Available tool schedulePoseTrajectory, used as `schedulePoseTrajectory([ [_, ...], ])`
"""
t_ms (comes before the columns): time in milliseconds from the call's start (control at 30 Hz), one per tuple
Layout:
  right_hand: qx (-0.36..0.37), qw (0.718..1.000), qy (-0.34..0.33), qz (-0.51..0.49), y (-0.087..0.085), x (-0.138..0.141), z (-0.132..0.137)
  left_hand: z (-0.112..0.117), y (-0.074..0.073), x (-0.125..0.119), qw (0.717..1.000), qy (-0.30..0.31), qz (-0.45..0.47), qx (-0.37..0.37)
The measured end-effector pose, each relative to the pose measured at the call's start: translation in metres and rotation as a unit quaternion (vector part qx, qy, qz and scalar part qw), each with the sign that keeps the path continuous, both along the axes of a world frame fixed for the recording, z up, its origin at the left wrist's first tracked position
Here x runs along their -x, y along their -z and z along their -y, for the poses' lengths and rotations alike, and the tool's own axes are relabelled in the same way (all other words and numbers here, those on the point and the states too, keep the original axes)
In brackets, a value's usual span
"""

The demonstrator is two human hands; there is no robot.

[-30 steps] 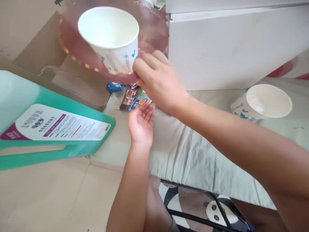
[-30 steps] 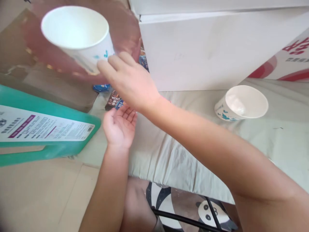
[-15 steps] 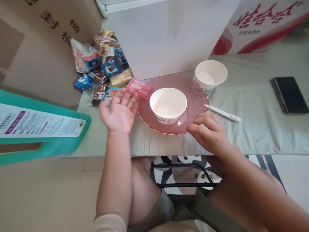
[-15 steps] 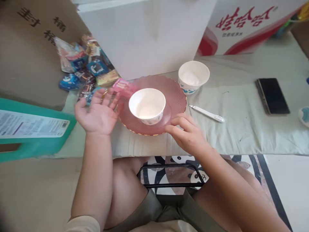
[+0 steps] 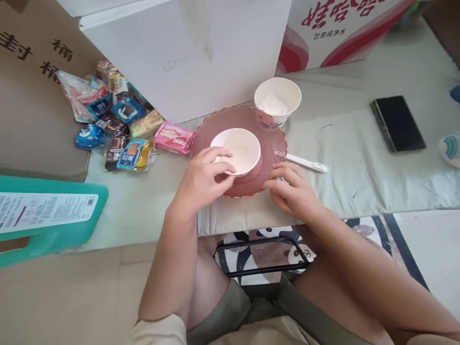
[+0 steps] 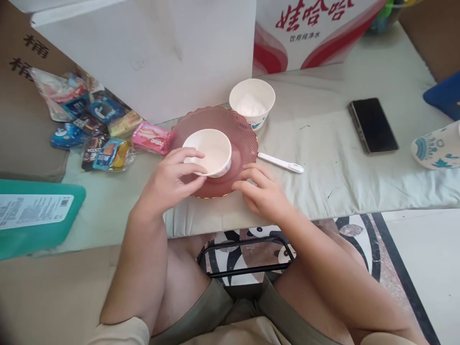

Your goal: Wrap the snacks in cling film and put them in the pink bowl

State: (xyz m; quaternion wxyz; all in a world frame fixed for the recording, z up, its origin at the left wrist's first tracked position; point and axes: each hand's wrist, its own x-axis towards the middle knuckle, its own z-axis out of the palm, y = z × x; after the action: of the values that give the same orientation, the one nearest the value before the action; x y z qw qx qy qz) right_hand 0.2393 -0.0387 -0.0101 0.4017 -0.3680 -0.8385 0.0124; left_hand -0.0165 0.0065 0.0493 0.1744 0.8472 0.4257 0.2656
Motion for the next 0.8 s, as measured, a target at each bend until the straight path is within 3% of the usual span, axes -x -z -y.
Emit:
schedulePoseTrajectory([
  [100,0.004,0.999,0.002,-0.052,-0.004,0.004,0.001,-0.003,-0.003,0.003,0.995,-0.023,0.073,-0.067],
  [233,-0.040,0.991,0.048,-0.119,-0.019,0.004,0.006,0.008,-0.028,-0.004,0.983,-0.004,0.114,-0.143],
  [367,-0.070,0.987,0.094,-0.108,-0.048,-0.001,0.018,0.027,-0.046,-0.037,0.978,0.099,0.087,-0.163],
  [500,-0.041,0.988,0.148,-0.035,-0.066,-0.025,0.034,0.033,-0.039,-0.077,0.970,0.156,0.088,-0.166],
  [567,-0.036,0.985,0.169,-0.025,-0.064,-0.055,0.043,0.032,-0.033,-0.092,0.968,0.151,0.106,-0.170],
  [633,-0.041,0.976,0.211,-0.019,-0.058,-0.102,0.051,0.029,-0.027,-0.104,0.968,0.142,0.125,-0.165],
  [800,-0.186,0.901,0.388,0.049,-0.045,-0.272,0.053,0.024,-0.014,-0.122,0.970,0.142,0.133,-0.143],
])
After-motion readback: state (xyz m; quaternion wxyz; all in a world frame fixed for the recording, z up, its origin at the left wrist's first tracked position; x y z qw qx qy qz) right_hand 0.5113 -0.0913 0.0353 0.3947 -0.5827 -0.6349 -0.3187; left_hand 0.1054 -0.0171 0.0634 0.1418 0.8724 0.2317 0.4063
